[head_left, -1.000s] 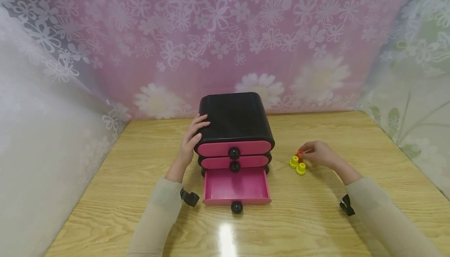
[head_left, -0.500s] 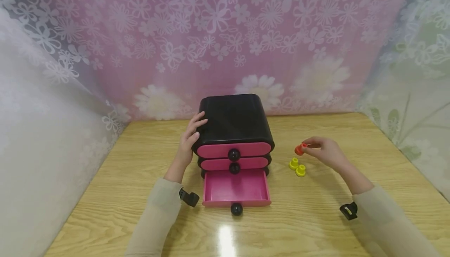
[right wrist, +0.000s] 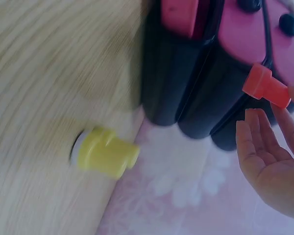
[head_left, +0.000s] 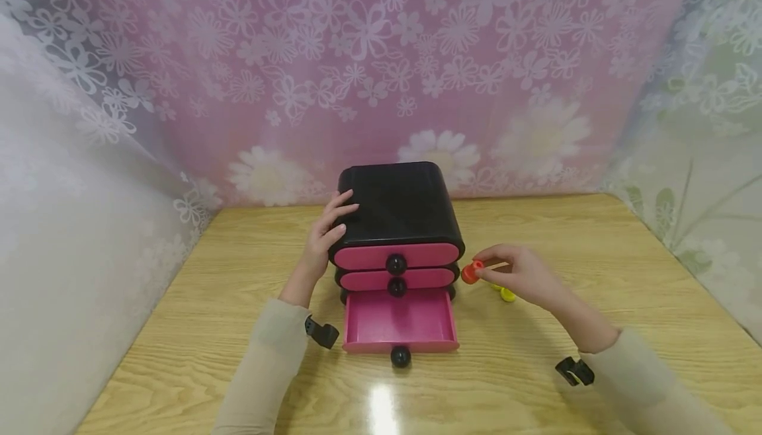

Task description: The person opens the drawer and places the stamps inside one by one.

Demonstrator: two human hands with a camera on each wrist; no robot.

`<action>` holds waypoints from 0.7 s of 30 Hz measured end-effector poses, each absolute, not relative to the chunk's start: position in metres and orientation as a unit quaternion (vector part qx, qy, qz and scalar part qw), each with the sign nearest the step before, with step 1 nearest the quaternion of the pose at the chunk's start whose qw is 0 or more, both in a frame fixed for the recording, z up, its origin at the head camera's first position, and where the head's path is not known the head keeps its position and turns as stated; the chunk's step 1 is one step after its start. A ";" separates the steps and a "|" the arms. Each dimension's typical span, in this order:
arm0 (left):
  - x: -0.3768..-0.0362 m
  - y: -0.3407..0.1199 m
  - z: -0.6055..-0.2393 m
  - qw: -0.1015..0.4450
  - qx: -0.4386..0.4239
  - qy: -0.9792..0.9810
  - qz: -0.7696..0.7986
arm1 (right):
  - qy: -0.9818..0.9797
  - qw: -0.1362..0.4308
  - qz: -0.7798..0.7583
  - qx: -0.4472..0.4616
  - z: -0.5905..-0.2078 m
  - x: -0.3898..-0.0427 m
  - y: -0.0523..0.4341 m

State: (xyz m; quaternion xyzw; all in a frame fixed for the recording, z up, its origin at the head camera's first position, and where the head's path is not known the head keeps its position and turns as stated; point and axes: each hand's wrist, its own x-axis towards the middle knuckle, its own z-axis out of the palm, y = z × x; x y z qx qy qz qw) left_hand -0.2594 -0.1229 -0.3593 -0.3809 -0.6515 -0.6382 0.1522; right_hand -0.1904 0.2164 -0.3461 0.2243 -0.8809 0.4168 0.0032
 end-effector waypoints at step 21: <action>-0.235 -0.120 -0.337 0.156 -0.378 -0.692 -0.594 | -0.852 -0.072 0.409 0.320 -0.369 -0.182 0.133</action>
